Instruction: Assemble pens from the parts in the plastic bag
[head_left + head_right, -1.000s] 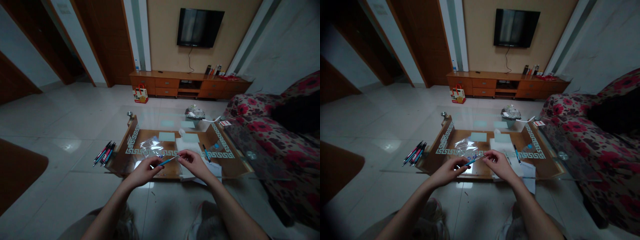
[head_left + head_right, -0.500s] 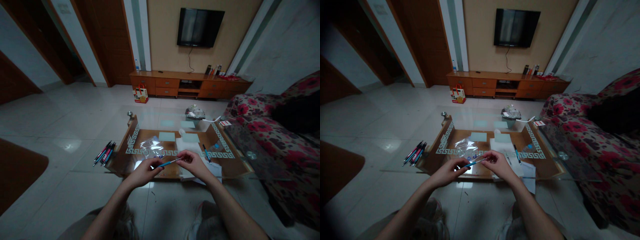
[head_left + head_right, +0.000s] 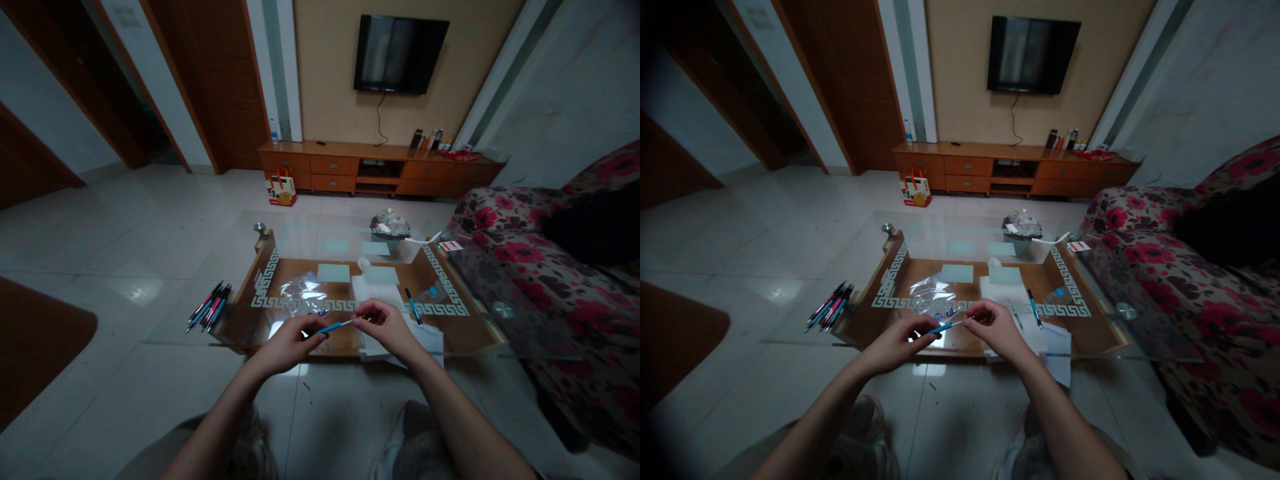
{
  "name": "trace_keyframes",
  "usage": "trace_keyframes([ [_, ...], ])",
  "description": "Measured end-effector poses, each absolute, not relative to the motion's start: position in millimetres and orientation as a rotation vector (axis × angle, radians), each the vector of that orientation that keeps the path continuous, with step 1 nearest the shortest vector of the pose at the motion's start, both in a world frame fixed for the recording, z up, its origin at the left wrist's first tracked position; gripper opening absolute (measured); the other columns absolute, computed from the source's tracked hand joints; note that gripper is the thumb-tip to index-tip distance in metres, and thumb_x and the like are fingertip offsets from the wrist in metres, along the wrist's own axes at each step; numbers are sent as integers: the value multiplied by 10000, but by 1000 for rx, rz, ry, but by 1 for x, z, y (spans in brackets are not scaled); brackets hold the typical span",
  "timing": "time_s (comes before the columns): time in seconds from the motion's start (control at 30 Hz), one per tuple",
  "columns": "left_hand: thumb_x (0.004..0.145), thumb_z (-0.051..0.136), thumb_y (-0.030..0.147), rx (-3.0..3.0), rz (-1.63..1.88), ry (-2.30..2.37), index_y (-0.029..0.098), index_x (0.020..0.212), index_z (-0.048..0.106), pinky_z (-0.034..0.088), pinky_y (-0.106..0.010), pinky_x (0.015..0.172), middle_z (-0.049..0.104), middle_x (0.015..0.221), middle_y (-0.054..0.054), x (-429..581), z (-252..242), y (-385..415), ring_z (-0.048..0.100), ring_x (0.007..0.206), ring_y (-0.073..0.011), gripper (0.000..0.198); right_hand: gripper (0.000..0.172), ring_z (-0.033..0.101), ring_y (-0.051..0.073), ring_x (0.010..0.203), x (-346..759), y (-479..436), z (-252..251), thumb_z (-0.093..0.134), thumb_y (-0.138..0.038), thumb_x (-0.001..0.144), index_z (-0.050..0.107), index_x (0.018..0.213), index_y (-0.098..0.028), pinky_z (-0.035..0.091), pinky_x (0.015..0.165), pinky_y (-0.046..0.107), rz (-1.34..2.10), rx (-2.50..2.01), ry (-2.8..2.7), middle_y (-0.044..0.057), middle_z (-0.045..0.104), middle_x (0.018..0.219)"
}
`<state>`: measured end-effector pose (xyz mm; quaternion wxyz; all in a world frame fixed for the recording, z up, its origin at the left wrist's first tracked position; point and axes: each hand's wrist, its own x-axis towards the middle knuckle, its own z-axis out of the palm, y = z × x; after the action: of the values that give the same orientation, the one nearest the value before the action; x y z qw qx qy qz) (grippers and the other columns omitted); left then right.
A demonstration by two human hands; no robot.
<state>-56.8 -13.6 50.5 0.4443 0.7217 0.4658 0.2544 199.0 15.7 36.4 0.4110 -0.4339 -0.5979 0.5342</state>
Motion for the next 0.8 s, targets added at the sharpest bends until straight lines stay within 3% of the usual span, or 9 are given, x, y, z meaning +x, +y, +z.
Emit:
trace_keyframes([
  [0.37, 899, 567, 360, 1744, 643, 1160, 195, 1020, 672, 444, -243, 689, 674, 958, -29, -55, 51, -14, 598, 844, -167, 229, 333, 638, 160, 717, 198, 17, 36, 819, -390, 704, 584, 854, -208, 503, 688, 282, 1310, -1083, -1359, 16, 677, 792],
  [0.8, 902, 559, 383, 1739, 646, 1152, 195, 1036, 672, 457, -256, 703, 678, 971, -42, -55, 53, -14, 600, 846, -177, 258, 290, 622, 152, 690, 199, 16, 38, 823, -408, 697, 660, 791, -187, 495, 663, 271, 1271, -1136, -1371, 19, 687, 755],
])
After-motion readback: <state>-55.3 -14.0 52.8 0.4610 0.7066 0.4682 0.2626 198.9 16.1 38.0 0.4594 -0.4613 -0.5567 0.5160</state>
